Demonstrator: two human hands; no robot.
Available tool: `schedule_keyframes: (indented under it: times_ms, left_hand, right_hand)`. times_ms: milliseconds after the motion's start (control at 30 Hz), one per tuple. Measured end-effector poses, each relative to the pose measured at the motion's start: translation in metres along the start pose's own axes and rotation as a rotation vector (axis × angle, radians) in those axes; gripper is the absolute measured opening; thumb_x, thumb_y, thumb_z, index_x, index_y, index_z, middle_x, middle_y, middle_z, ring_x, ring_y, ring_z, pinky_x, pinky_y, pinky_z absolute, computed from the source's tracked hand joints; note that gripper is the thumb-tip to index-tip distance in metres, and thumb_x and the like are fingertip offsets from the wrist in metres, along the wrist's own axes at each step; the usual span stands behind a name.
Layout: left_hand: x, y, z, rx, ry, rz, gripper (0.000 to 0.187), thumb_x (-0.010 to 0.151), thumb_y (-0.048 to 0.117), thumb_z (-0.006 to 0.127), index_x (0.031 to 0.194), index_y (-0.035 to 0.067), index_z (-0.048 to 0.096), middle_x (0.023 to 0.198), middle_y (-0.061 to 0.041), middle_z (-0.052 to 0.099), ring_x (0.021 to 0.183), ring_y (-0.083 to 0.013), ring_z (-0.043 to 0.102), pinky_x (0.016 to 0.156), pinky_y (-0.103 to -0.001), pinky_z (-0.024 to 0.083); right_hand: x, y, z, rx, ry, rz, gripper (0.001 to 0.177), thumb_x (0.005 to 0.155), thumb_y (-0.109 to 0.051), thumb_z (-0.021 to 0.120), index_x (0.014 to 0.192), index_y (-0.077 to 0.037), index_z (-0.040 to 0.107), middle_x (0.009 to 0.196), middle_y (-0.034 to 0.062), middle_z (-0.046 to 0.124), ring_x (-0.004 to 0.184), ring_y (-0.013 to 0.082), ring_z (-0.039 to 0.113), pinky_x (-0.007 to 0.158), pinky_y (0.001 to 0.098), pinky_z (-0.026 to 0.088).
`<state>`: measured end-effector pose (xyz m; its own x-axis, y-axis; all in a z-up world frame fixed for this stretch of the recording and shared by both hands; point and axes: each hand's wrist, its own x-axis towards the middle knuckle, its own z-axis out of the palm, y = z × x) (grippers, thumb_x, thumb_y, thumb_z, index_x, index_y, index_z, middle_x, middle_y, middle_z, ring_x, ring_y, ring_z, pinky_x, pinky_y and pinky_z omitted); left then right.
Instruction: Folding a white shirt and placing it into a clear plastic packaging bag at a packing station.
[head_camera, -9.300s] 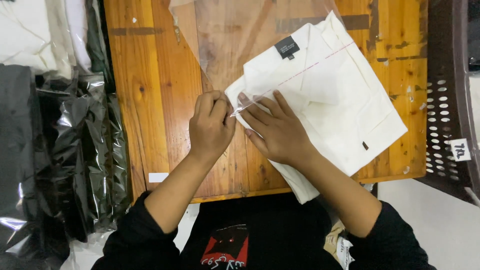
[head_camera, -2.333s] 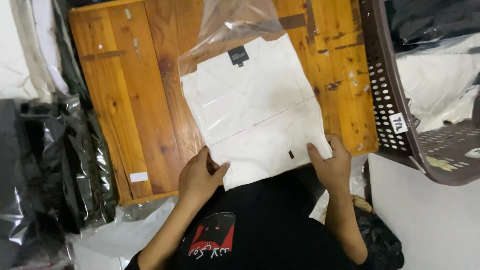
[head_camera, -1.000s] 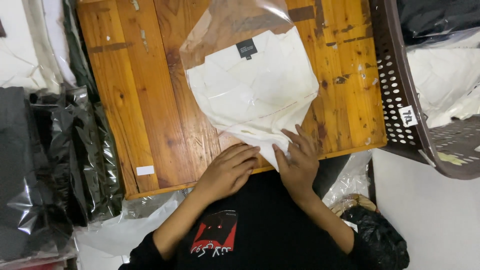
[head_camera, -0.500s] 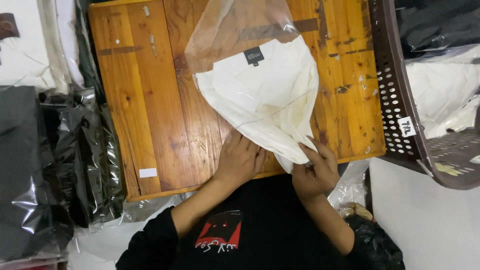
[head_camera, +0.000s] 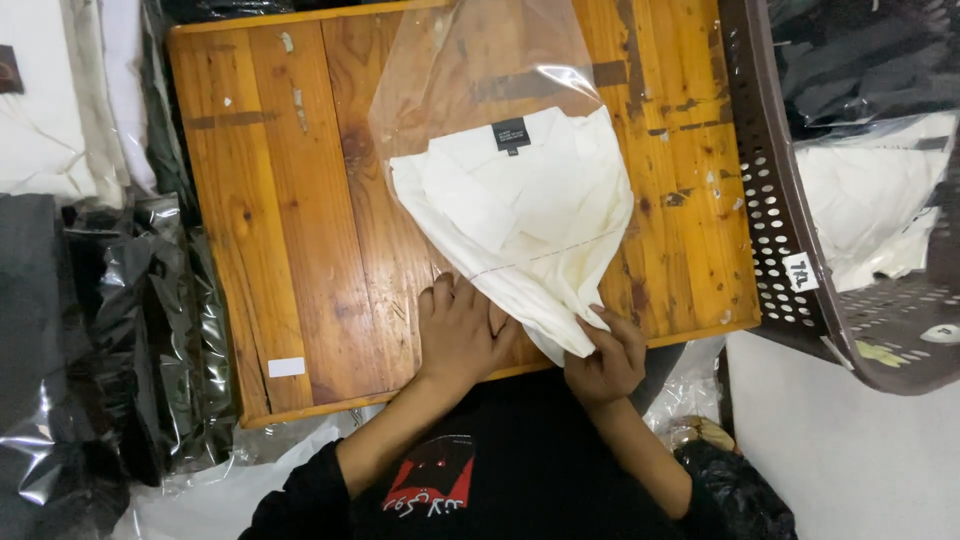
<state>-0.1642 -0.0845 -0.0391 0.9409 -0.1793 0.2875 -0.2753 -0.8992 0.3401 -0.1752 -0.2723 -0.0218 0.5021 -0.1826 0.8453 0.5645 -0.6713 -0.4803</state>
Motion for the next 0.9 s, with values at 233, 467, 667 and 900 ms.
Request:
schedule_keyframes:
  times_ms: [233, 467, 667, 900]
  left_hand:
    - [0.011, 0.004, -0.016, 0.027, 0.078, 0.03, 0.046, 0.083, 0.051, 0.064, 0.095, 0.006, 0.069, 0.089, -0.012, 0.057, 0.096, -0.0394, 0.054, 0.075, -0.048, 0.04]
    - [0.009, 0.001, -0.011, 0.016, 0.053, 0.029, 0.056, 0.087, 0.053, 0.06, 0.112, 0.004, 0.069, 0.101, -0.014, 0.061, 0.096, -0.0372, 0.053, 0.074, -0.046, 0.038]
    - [0.01, 0.002, -0.019, -0.01, 0.013, 0.02, 0.058, 0.083, 0.05, 0.065, 0.117, 0.003, 0.068, 0.11, -0.017, 0.063, 0.103, -0.041, 0.051, 0.077, -0.049, 0.038]
    - [0.009, 0.002, -0.017, -0.088, -0.1, 0.007, 0.041, 0.081, 0.046, 0.066, 0.094, 0.007, 0.068, 0.086, -0.011, 0.057, 0.097, -0.0393, 0.047, 0.078, -0.05, 0.034]
  right_hand:
    - [0.004, 0.018, 0.027, -0.053, -0.009, -0.162, 0.014, 0.086, -0.011, 0.087, 0.079, -0.002, 0.078, 0.092, 0.0151, 0.071, 0.073, 0.0215, 0.069, 0.07, 0.0338, 0.061]
    - [0.031, 0.031, 0.066, 0.003, -0.077, -0.289, 0.013, 0.089, -0.003, 0.081, 0.077, 0.0, 0.076, 0.091, 0.0153, 0.072, 0.072, 0.0294, 0.072, 0.064, 0.0373, 0.062]
    - [0.016, 0.037, 0.027, -0.039, -0.119, -0.386, 0.008, 0.089, -0.007, 0.082, 0.083, -0.004, 0.077, 0.095, 0.0148, 0.069, 0.081, 0.0275, 0.071, 0.065, 0.0369, 0.062]
    - [0.058, -0.029, -0.008, -0.341, -0.512, -0.032, 0.07, 0.072, -0.057, 0.08, 0.125, -0.013, 0.075, 0.096, 0.0153, 0.061, 0.086, 0.0314, 0.062, 0.071, 0.038, 0.059]
